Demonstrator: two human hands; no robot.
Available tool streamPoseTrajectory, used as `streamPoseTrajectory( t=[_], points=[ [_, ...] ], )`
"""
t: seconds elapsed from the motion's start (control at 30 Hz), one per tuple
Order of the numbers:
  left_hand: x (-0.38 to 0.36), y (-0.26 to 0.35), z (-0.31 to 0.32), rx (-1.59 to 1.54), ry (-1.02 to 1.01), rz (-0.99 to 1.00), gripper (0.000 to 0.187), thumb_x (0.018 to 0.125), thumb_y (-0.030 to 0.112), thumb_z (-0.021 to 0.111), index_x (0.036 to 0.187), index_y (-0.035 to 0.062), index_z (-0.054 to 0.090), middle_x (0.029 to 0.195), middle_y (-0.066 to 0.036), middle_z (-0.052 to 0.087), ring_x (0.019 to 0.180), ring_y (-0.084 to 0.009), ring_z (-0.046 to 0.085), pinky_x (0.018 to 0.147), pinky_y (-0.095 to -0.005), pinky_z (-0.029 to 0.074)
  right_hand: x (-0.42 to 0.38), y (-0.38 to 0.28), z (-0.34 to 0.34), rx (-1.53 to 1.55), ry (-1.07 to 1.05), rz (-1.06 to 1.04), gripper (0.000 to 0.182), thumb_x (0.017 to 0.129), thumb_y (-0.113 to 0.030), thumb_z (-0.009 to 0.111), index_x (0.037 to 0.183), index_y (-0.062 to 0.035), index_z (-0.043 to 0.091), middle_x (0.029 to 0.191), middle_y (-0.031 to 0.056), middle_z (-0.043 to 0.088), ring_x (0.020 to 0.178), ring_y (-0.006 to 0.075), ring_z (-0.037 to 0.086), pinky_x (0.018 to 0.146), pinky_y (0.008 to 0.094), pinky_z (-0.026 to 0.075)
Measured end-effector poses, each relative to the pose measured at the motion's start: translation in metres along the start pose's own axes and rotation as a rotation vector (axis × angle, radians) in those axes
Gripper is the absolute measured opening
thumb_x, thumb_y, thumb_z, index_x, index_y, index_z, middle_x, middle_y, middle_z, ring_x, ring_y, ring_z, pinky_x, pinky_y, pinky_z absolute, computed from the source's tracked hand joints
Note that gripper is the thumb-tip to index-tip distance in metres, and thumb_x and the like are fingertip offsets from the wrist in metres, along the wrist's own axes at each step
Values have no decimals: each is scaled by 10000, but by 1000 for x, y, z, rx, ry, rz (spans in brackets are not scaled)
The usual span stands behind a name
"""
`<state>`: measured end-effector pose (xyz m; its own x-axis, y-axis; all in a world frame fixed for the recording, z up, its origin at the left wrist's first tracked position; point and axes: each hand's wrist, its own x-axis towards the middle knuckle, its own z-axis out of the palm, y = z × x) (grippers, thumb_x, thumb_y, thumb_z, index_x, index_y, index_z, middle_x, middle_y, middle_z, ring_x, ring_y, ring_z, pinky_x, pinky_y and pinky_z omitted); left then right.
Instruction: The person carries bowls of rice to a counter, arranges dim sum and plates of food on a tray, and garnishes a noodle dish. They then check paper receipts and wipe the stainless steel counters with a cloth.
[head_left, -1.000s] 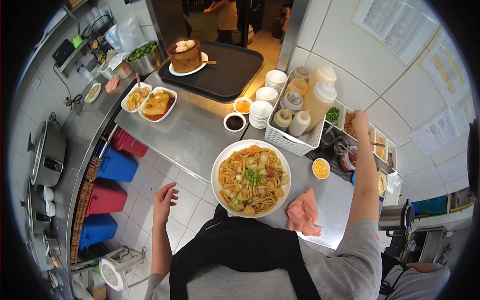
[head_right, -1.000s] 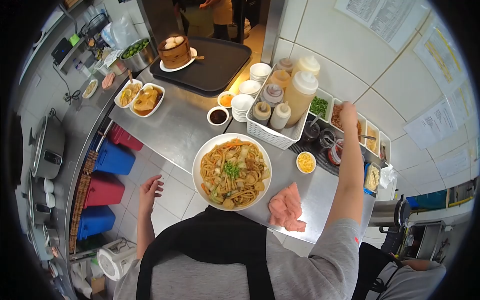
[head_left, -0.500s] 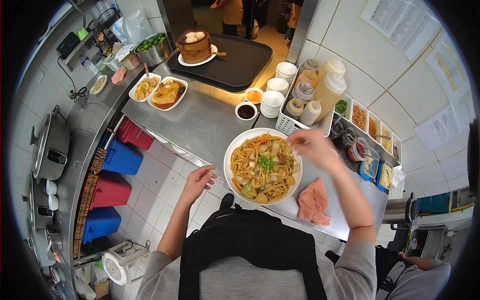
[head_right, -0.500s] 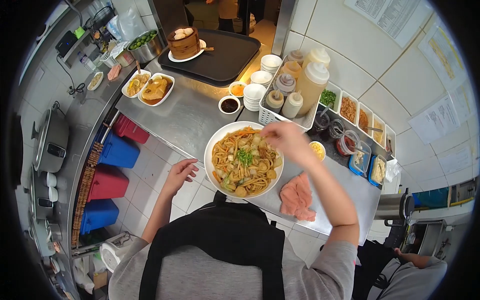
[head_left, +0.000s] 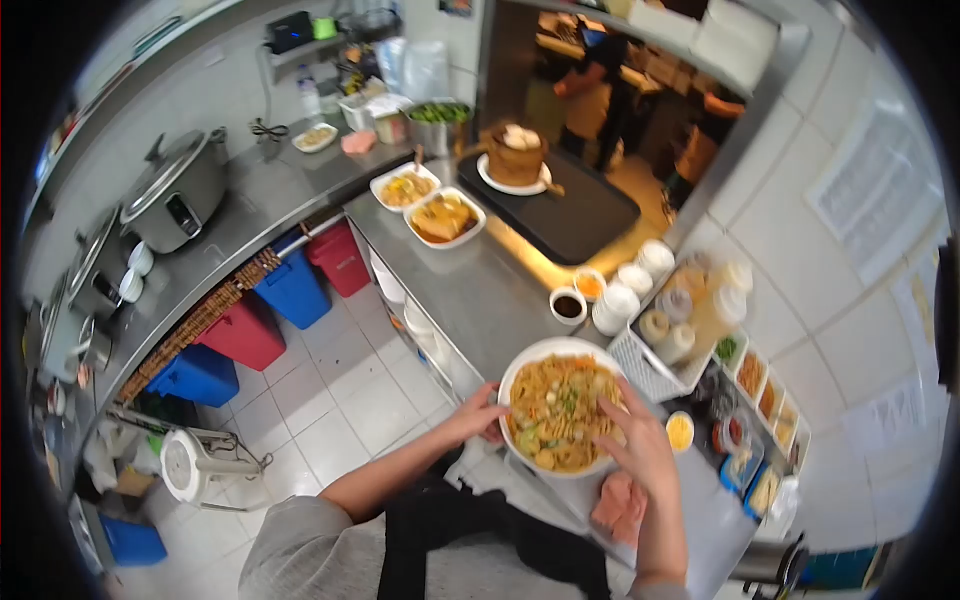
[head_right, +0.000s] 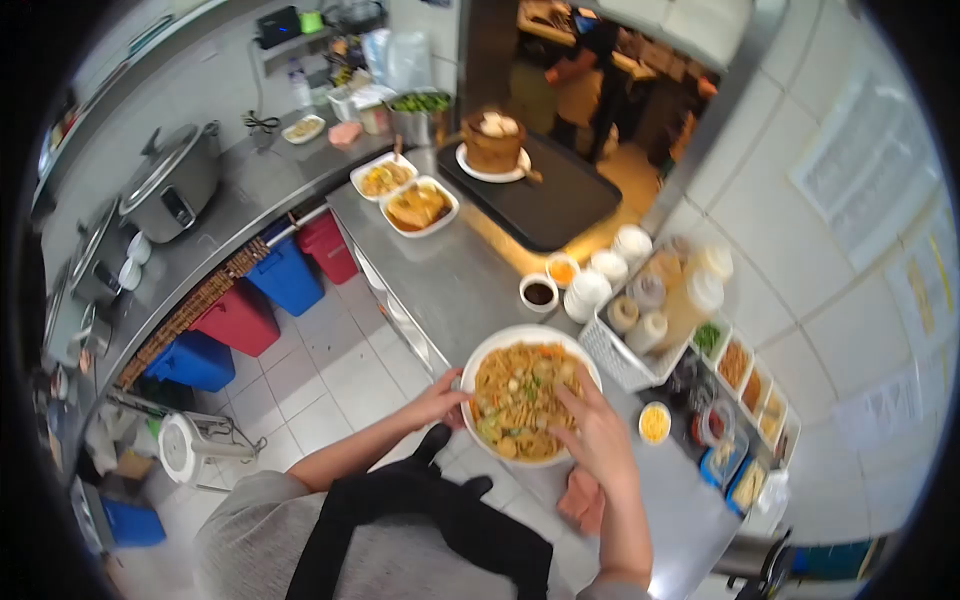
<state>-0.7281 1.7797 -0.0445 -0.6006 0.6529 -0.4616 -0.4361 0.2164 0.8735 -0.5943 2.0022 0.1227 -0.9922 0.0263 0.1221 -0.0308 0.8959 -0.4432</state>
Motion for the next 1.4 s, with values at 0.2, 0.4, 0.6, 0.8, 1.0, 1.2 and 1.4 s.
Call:
streamPoseTrajectory(
  t=[0.2,0.4,0.6,0.8,1.0,1.2,1.4],
  points=[
    [-16,3,-20,30,13,11,651,873,362,511,1367,108,171,858,-109,616,660,-192,623,576,-328,513,-108,77,50,24,240,332,370,737,-83,615,1083,34,557,1068,248,577,962,354,581,767,385,487],
    [-20,0,-62,-36,1,75,622,885,356,515,1362,122,192,886,-98,599,684,-164,584,570,-289,490,-136,28,116,1583,795,812,241,899,-313,496,987,-90,526,769,25,561,665,150,518,563,256,428],
    [-32,-15,-132,59,-134,172,612,875,308,548,1358,111,228,943,-69,578,747,-144,592,600,-277,490,-147,-1,129,985,138,932,224,887,-233,508,909,-14,551,764,62,595,661,156,542,546,282,446],
    [-77,-26,-208,74,-230,-8,573,896,459,435,1352,156,264,1150,-63,490,996,-172,543,782,-392,478,23,-176,165,204,75,230,317,735,-61,593,1051,-35,600,949,184,608,843,316,602,721,358,492],
    [-73,-25,-297,-722,-278,41,461,926,456,323,1221,124,442,1185,-65,524,1071,-228,528,888,-409,445,185,-271,312,240,140,-304,561,772,-91,569,1301,-78,382,1263,182,428,1109,333,469,923,386,389],
    [-83,-27,-401,-883,-32,341,332,881,271,486,1141,70,435,1059,-96,538,978,-252,568,774,-377,513,228,-272,324,26,-224,-520,612,777,-119,582,1332,-116,324,1386,164,283,1109,340,472,891,404,421],
    [-95,40,-491,-738,339,511,370,757,77,502,1120,72,428,981,-71,528,895,-197,567,747,-343,506,306,-222,252,58,-518,-619,394,804,-159,572,1181,-79,489,1330,165,382,1057,322,526,873,393,454]
  ],
)
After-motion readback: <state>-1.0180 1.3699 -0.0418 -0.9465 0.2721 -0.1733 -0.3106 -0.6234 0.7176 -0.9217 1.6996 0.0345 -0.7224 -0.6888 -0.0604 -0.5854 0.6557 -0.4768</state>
